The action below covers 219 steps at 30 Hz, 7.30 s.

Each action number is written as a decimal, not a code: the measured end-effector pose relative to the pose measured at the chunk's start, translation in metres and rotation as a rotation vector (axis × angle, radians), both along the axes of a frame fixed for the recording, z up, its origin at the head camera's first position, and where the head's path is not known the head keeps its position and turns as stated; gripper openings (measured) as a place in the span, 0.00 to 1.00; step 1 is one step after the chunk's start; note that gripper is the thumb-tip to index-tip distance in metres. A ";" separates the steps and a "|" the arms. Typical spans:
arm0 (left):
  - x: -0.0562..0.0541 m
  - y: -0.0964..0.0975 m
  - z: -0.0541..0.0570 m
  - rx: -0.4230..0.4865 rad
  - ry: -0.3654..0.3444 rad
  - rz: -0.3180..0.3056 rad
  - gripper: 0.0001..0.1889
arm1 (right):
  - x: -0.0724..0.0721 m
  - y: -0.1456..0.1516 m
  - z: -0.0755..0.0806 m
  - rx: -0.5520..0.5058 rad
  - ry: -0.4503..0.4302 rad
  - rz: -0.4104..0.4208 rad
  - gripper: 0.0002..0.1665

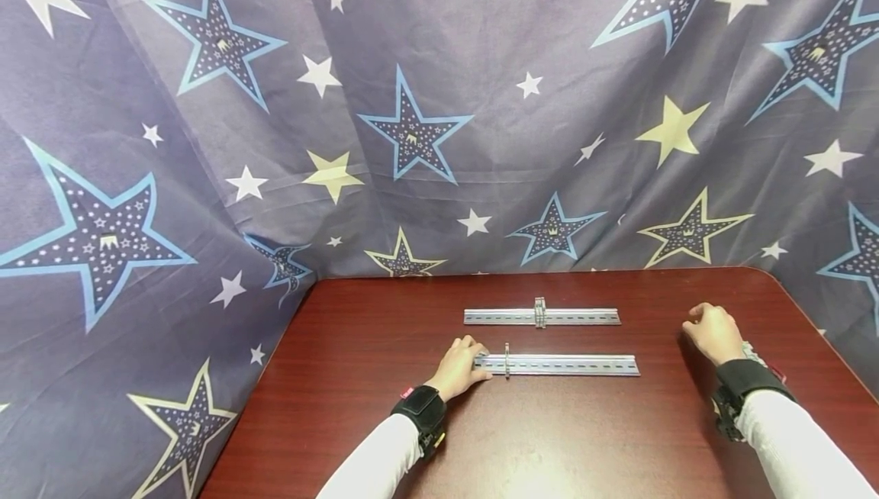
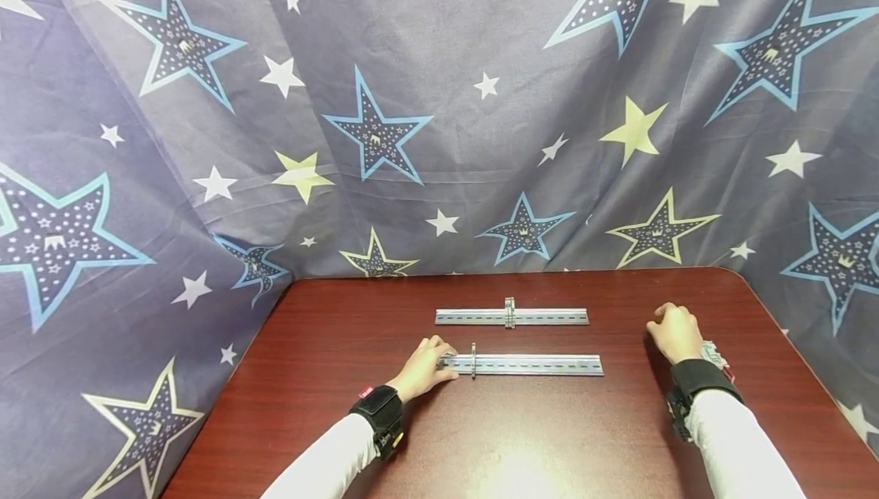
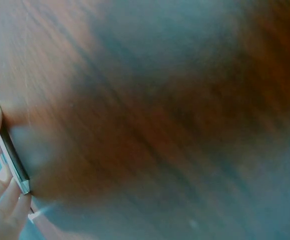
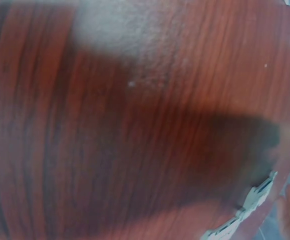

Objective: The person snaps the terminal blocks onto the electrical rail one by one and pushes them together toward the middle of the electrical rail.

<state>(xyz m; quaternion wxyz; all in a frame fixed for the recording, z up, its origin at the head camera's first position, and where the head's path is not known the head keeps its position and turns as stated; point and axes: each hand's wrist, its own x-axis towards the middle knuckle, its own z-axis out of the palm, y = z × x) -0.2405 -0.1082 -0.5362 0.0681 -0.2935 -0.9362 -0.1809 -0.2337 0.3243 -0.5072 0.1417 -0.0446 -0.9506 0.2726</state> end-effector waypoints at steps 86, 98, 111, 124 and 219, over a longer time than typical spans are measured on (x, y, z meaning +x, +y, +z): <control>0.002 0.000 0.001 -0.008 -0.019 0.035 0.18 | 0.007 -0.005 0.010 0.036 -0.049 -0.054 0.07; 0.002 0.000 0.001 -0.005 -0.011 0.029 0.18 | 0.012 -0.004 0.012 0.053 -0.092 -0.043 0.16; 0.001 0.000 0.000 -0.009 -0.027 0.043 0.18 | 0.008 -0.012 0.026 0.026 -0.171 -0.019 0.14; 0.002 0.000 0.000 -0.004 -0.025 0.034 0.18 | -0.004 -0.034 0.035 0.011 -0.067 0.061 0.05; -0.001 -0.001 -0.004 -0.003 -0.036 0.043 0.19 | 0.012 -0.213 0.026 -0.265 -0.181 0.097 0.07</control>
